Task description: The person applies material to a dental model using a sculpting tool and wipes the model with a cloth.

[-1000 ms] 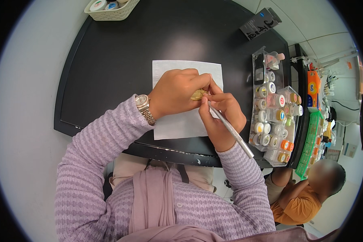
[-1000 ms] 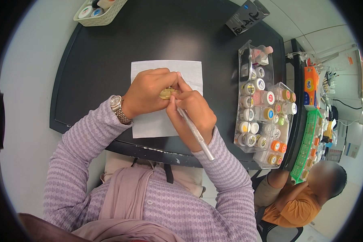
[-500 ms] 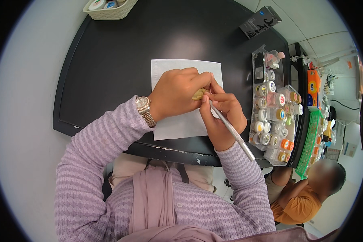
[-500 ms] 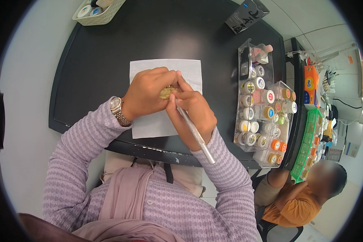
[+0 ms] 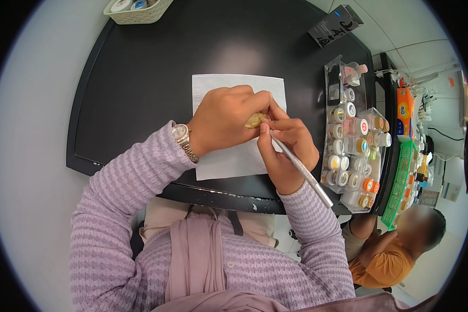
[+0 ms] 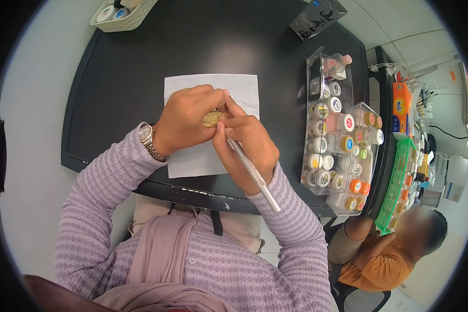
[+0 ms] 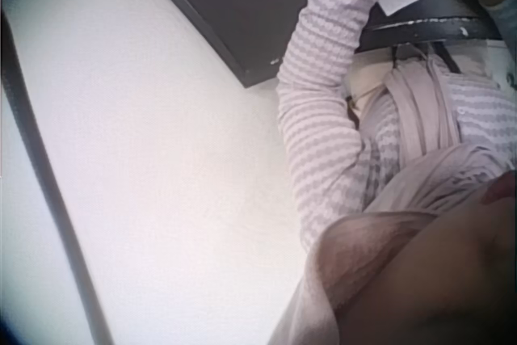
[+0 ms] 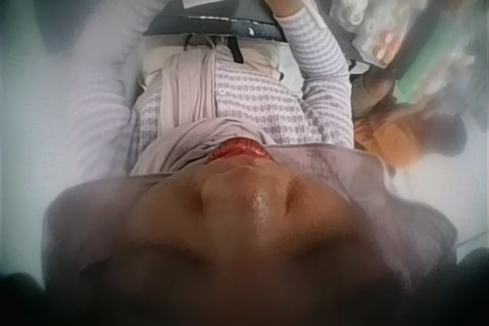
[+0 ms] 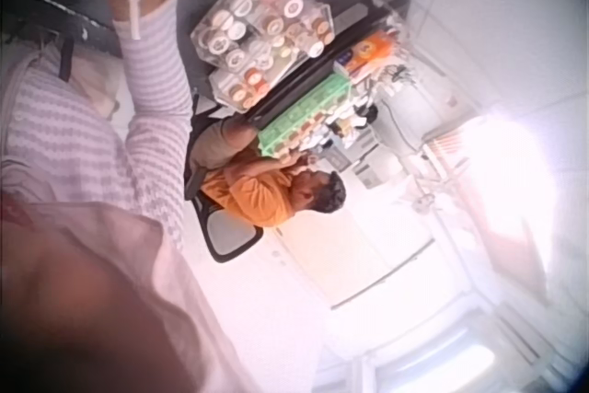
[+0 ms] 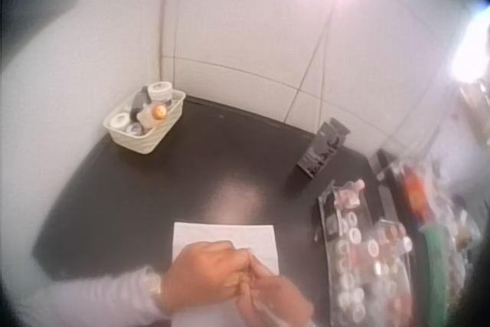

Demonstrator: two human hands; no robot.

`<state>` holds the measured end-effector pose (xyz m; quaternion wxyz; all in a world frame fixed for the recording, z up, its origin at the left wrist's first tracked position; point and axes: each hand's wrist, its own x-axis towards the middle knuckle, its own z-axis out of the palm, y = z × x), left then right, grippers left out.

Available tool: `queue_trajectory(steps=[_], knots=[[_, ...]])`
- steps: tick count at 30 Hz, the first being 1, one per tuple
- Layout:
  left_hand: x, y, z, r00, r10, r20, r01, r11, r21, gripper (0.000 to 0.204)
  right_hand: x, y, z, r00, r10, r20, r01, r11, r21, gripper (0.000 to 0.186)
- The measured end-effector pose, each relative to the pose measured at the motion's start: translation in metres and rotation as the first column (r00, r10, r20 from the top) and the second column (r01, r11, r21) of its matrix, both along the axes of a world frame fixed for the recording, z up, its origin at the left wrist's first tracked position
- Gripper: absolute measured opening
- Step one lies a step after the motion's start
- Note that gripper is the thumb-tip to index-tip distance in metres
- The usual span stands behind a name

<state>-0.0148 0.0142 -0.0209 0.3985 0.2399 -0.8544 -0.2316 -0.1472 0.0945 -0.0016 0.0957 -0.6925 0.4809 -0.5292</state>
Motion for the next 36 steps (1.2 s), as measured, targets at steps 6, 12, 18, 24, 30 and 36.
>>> queue_trajectory(steps=[6, 12, 18, 24, 30, 36], knots=[[-0.0001, 0.0002, 0.0005, 1.0, -0.01, -0.012, 0.01, 1.0, -0.002, 0.023, 0.0011, 0.0003, -0.0018, 1.0, -0.016, 0.024, 0.016, 1.0, -0.012, 0.022], [0.0008, 0.0002, -0.0015, 1.0, 0.003, -0.004, -0.003, 1.0, 0.0, 0.024, 0.0021, -0.0017, -0.0022, 1.0, -0.003, 0.012, 0.003, 1.0, -0.022, 0.022], [0.0004, -0.001, -0.0022, 1.0, 0.017, 0.003, -0.017, 0.999, -0.031, 0.024, 0.0046, -0.0023, -0.0018, 0.999, -0.03, -0.043, 0.029, 0.999, -0.019, 0.023], [-0.0004, -0.0021, -0.0027, 1.0, 0.003, 0.011, -0.003, 0.999, -0.044, 0.022, 0.0006, -0.0018, 0.0001, 0.999, -0.01, -0.05, 0.012, 0.999, 0.032, 0.023], [-0.0011, -0.0022, -0.0001, 0.999, -0.03, -0.045, 0.029, 0.999, -0.014, 0.022, -0.0037, -0.0007, -0.0035, 0.999, 0.0, 0.051, -0.001, 1.0, 0.028, 0.022], [0.0006, -0.0019, 0.0002, 0.998, -0.035, -0.058, 0.035, 0.999, -0.007, 0.023, -0.0017, -0.0009, -0.0042, 0.998, 0.012, 0.067, -0.014, 0.999, 0.029, 0.023]])
